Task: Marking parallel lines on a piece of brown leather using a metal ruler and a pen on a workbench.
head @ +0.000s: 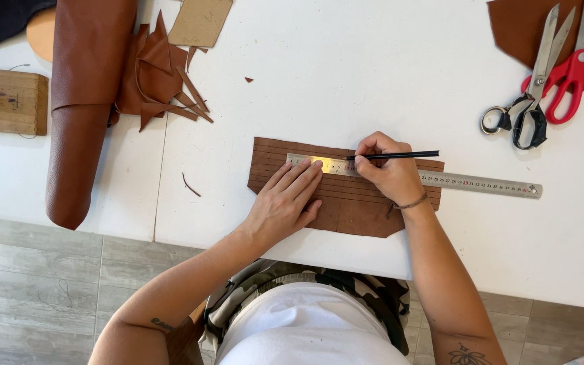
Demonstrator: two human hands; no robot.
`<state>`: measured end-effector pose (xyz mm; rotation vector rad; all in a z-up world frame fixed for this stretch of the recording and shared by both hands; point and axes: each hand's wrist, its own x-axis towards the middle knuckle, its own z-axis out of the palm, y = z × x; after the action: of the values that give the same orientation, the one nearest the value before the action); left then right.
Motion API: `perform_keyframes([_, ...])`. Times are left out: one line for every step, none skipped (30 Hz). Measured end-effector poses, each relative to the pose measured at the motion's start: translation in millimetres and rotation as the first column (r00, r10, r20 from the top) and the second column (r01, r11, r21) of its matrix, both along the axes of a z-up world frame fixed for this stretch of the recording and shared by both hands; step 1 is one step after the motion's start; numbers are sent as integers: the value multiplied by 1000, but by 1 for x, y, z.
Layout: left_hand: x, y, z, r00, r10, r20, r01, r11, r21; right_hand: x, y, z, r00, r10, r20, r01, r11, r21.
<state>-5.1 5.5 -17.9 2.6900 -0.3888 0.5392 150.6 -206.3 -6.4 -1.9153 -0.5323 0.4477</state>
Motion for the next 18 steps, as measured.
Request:
perform_keyframes([0,0,-1,1000,2,3,-2,1000,2,-1,0,0,1000,2,3,-2,1000,2])
perform_keyframes([0,0,-2,1000,3,2,-3,1000,0,-2,0,0,1000,2,8,-2,1000,-8])
perform_keyframes([-1,-1,-2,1000,4,2,-4,1000,-1,-3,0,0,1000,3,12,-2,1000,-18])
perform_keyframes([0,0,-3,1000,7,4,-7,1000,0,-3,2,1,1000,5,14,-5,1000,-17])
perform_keyframes([0,0,-3,1000,2,5,-2,1000,2,-3,2,2,1000,1,18,0,1000,-13])
perform_keyframes([-1,0,-3,1000,-2,6,2,1000,5,-3,3,3,1000,-4,21,4,1000,-8])
perform_keyframes([-1,0,-3,1000,-2,8,2,1000,4,-2,2,3,1000,-4,22,4,1000,-9])
perform_keyframes([-2,0,-2,1000,-3,8,3,1000,4,0,1,3,1000,10,-6,-10,1000,19])
perform_keyframes([0,1,-1,1000,-4,13,4,1000,3,4,1,4,999,24,-30,-23,999,48])
perform_keyframes([0,0,-1,1000,-4,19,4,1000,3,3,1,6,999,24,-25,-23,999,48])
perform_keyframes([-1,0,-2,1000,-3,12,3,1000,-3,3,3,8,999,36,-1,-36,999,30])
perform_keyframes([-1,0,-3,1000,-1,5,1,1000,-8,3,5,9,999,48,22,-48,999,12])
perform_keyframes([-1,0,-2,1000,4,5,-4,1000,-6,0,9,12,998,53,23,-53,998,14])
perform_keyframes([0,1,-2,1000,3,12,-3,1000,-10,-2,12,13,999,51,11,-51,999,5])
perform_keyframes([-1,0,-2,1000,-3,14,3,1000,-16,-6,13,15,999,45,-5,-45,999,-7])
perform_keyframes([-2,1,-2,1000,-2,9,2,1000,-18,-6,13,11,999,45,-9,-45,999,-8])
perform_keyframes([-2,1,-3,1000,-5,9,6,1000,-19,-4,12,7,999,47,-5,-47,999,-1])
perform_keyframes([-1,1,-3,1000,-9,8,9,1000,-21,-3,11,4,999,48,-1,-48,999,5])
